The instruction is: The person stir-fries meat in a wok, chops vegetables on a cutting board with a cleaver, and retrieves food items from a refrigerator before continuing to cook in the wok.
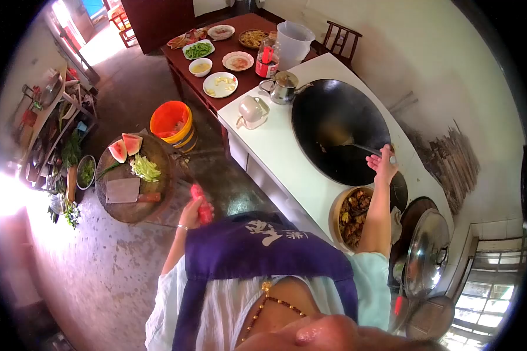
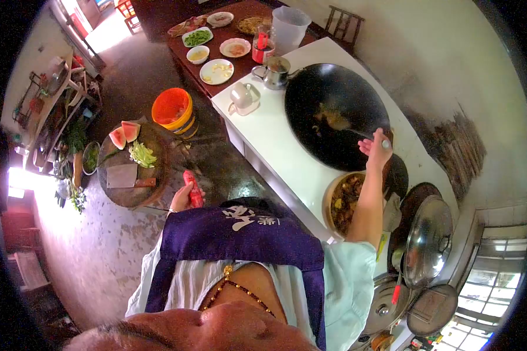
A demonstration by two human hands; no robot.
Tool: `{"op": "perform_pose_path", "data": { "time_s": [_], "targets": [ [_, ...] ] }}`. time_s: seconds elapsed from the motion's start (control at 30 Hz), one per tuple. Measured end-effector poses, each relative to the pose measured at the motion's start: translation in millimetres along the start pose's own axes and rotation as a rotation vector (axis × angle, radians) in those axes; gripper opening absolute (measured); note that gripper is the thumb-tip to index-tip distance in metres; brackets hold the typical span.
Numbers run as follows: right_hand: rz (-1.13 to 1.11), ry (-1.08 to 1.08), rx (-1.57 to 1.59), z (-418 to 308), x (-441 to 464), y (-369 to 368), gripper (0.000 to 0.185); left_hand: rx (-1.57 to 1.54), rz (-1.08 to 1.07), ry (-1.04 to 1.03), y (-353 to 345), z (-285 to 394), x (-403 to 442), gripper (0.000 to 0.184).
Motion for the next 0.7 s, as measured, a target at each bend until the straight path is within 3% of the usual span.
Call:
{"op": "perform_pose_path", "data": {
  "time_s": [0.1, 0.23, 0.47, 0.7],
  "targets": [
    [0.008, 0.029, 0.101, 10.5, -5.5, -10.7, 0.044, 0.019, 0.017, -0.019, 3.6, 0.3, -2.4, 0.025],
    [-0.052, -0.151, 0.016, 60.6, 9.4, -8.7, 0.051, 0.048, 0.022, -0.037, 5.1, 1.2, -4.4, 0.026],
    [-0.068, -0.090, -0.386, -59.8, 1.4, 34.0, 0.053, 0.012, 0.104, -0.046, 27.1, -3.7, -5.1, 0.027],
    [-0.155, -0.124, 0.107, 40.1, 37.4, -2.4, 0.040, 0.016, 0.112, -0.022, -28.8, 7.5, -23.5, 0.025]
  ]
}}
Point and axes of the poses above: each hand's wrist, its own x-axis towards the middle knuckle, its own y-axis out of the back of the hand, z = x × y, the point moved 5 cm from there along x, towards the middle knuckle
